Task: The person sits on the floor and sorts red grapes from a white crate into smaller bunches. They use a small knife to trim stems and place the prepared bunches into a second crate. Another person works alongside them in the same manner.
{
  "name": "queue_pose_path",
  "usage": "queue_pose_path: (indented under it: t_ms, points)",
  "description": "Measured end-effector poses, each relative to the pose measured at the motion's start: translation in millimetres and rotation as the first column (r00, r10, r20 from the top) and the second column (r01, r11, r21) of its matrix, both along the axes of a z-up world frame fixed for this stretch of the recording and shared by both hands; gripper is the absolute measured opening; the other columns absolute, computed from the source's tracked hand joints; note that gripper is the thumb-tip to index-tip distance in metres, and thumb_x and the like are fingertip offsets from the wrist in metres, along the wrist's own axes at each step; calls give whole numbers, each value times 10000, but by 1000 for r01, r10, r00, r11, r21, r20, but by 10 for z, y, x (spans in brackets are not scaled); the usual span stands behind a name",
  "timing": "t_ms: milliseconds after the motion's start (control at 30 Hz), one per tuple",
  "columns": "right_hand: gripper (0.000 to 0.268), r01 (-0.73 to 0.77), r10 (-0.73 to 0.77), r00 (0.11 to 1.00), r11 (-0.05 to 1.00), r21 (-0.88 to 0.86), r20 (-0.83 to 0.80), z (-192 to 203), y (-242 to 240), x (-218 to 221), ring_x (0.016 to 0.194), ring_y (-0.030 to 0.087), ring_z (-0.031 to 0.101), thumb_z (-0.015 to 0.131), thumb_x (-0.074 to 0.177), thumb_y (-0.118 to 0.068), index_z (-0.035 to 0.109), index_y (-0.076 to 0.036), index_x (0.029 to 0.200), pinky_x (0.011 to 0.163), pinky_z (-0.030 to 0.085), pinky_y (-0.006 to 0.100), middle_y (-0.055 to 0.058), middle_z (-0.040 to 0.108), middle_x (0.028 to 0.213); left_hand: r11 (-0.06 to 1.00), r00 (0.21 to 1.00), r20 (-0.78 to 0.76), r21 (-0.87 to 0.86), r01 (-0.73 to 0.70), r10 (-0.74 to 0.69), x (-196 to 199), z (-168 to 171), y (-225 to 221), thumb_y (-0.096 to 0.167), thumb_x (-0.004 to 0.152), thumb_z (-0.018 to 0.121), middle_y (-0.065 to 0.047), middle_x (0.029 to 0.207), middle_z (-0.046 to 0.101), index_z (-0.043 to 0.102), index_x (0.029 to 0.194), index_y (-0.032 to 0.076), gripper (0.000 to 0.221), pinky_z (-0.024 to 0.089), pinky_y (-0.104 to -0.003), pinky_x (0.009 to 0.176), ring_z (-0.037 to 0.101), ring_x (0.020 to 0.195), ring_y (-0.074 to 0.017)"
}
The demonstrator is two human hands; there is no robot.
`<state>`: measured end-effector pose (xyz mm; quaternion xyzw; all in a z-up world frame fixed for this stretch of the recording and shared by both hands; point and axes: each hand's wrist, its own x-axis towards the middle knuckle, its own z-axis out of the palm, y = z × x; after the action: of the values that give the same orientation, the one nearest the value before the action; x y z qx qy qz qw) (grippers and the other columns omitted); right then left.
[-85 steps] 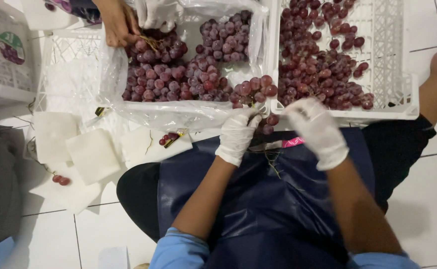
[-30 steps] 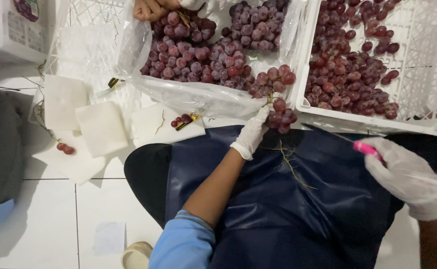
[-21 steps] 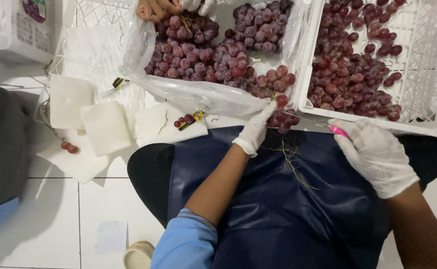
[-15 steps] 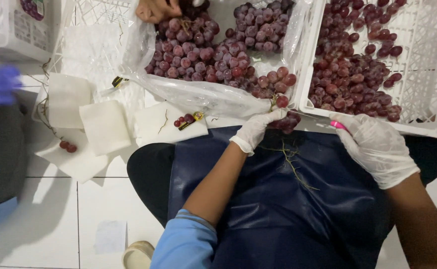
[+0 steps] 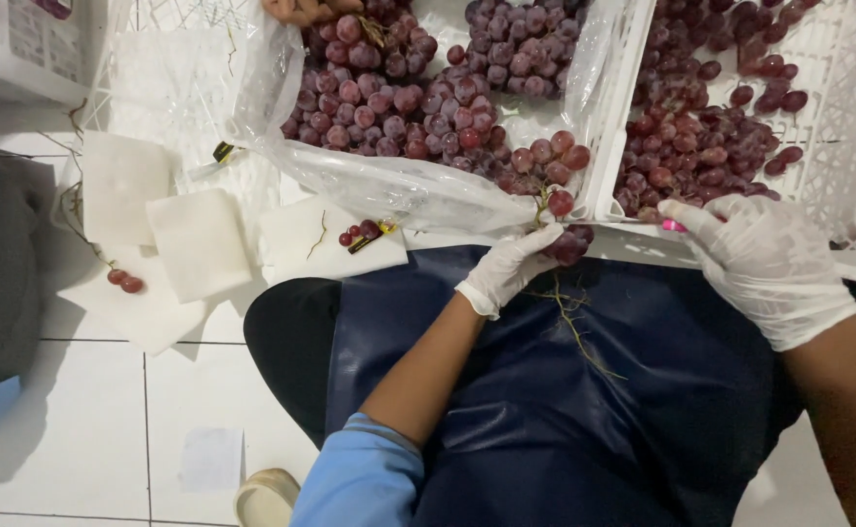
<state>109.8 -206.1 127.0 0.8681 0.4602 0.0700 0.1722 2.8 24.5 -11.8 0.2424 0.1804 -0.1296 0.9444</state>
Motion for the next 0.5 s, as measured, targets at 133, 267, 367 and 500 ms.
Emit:
queue_pose_path:
  t_ms: [133, 267, 367, 500]
  points:
    - [488, -19, 17, 999, 999, -37, -42, 41, 108, 59, 678, 195, 624, 578, 839, -385, 542, -412, 1325, 609, 522, 344, -25, 588, 836, 995, 996, 36, 52, -88, 86, -35, 120, -82, 168, 879, 663, -111, 1121, 658, 569, 1220, 33, 378, 544, -361, 881, 640, 1006, -192]
    - [531, -76, 60, 995, 977, -200, -85, 116, 320, 120, 735, 201, 679, 535, 827, -384, 440, -403, 1350, 600, 542, 344, -30, 653, 991, 978, 979, 121, 103, -179, 166, -73, 131, -165, 155, 867, 693, -95, 1077, 670, 607, 1175, 2, 354, 539, -270, 872, 654, 945, -162]
    - [510, -131, 81, 984, 936, -327, -161, 246, 627, 78, 532, 211, 607, 501, 861, -308, 371, -319, 1354, 456, 480, 343, 6, 556, 741, 950, 971, 63, 200, -239, 231, -146, -109, -338, 92, 789, 731, -109, 1031, 686, 620, 1102, 13, 341, 555, -286, 842, 658, 918, -160]
    - [418, -178, 164, 984, 949, -260, -76, 228, 791, 34, 524, 208, 621, 489, 863, -287, 451, -350, 1275, 435, 449, 332, -11, 550, 708, 957, 955, 62, -18, -291, 291, -131, -146, -439, 142, 806, 758, -107, 1040, 690, 645, 1097, 22, 335, 557, -302, 820, 669, 930, -180]
